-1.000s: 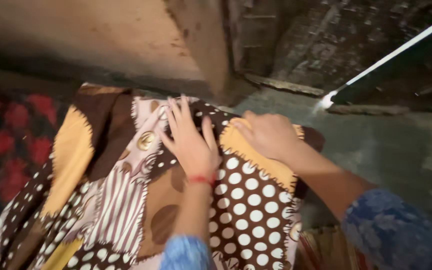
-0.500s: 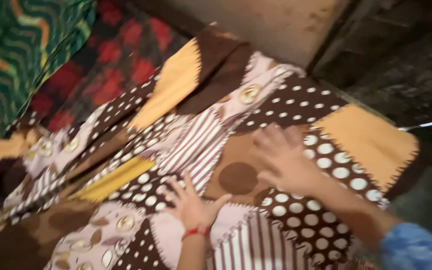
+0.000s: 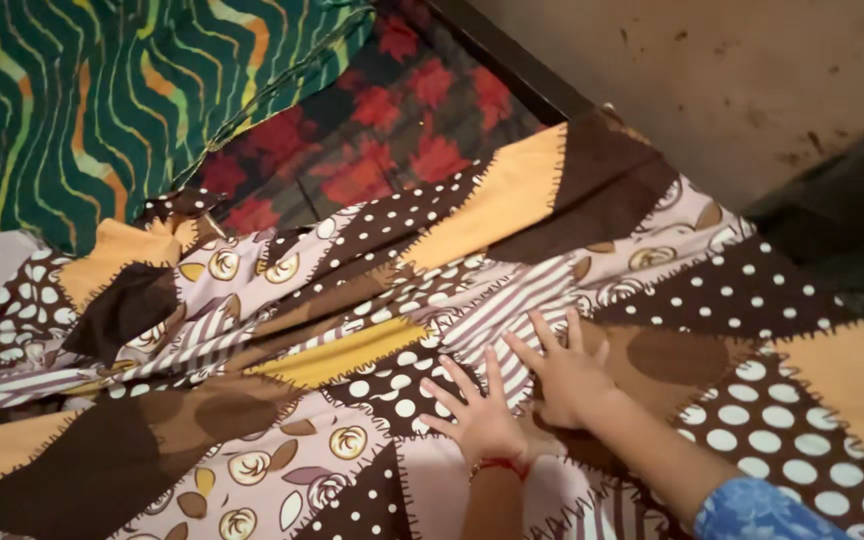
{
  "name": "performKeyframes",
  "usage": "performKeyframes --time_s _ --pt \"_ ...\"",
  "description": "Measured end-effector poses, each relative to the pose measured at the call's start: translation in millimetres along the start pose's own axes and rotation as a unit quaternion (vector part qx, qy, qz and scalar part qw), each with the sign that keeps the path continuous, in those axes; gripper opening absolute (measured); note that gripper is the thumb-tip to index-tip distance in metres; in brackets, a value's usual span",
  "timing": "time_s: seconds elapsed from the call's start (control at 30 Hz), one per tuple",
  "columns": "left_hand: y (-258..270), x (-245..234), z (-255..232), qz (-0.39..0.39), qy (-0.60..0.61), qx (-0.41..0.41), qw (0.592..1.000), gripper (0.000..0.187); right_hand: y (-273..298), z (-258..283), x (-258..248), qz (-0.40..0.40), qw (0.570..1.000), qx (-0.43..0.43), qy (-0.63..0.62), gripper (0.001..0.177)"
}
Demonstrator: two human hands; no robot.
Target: The person spreads a patterned bedsheet over a mattress, tucking the edges under the mattress and smoothing the surface with their hands.
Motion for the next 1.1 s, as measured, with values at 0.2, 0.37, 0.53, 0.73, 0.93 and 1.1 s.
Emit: performKeyframes --time_s 0.2,0.37,0.53,0.73,0.93,1.1 --pt "-12 -3 -6 -0.333 -0.057 -0.06 0.939 0.122 -13 17 -25 0.046 0.998 0.026 0.043 0.121" --pt "-3 -3 -6 -0.085 -0.041 0.003 0.996 0.119 -47 31 -27 0.067 0.967 -0.017 0.245 0.133" --pt "-7 -23 3 -0.147 -0.01 0.056 0.988 0.101 -43 10 -27 0.042 0.976 -0.073 0.199 0.121" --pt "-75 -85 12 -0.366 0.072 0.192 0.908 0.026 -74 -4 -114 -0.24 0.928 -0.264 0.107 0.026" --pt "-170 -161 20 -0.303 0.074 -0.009 0.95 0.07 -103 33 -207 -0.391 0.851 -0.35 0.004 0.071" --pt "-201 -209 12 -0.36 -0.008 0.038 0.932 0.016 -164 11 -206 -0.23 0.949 -0.213 0.016 0.07"
Point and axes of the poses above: each hand's wrist, its own y-axis away from the middle knuckle, its own x-axis out of the palm, z = x × y, the point moved 6 cm from there along -y, towards the middle knuckle, and after that the axes turned 11 degrees about -x, right-handed, at the moved point
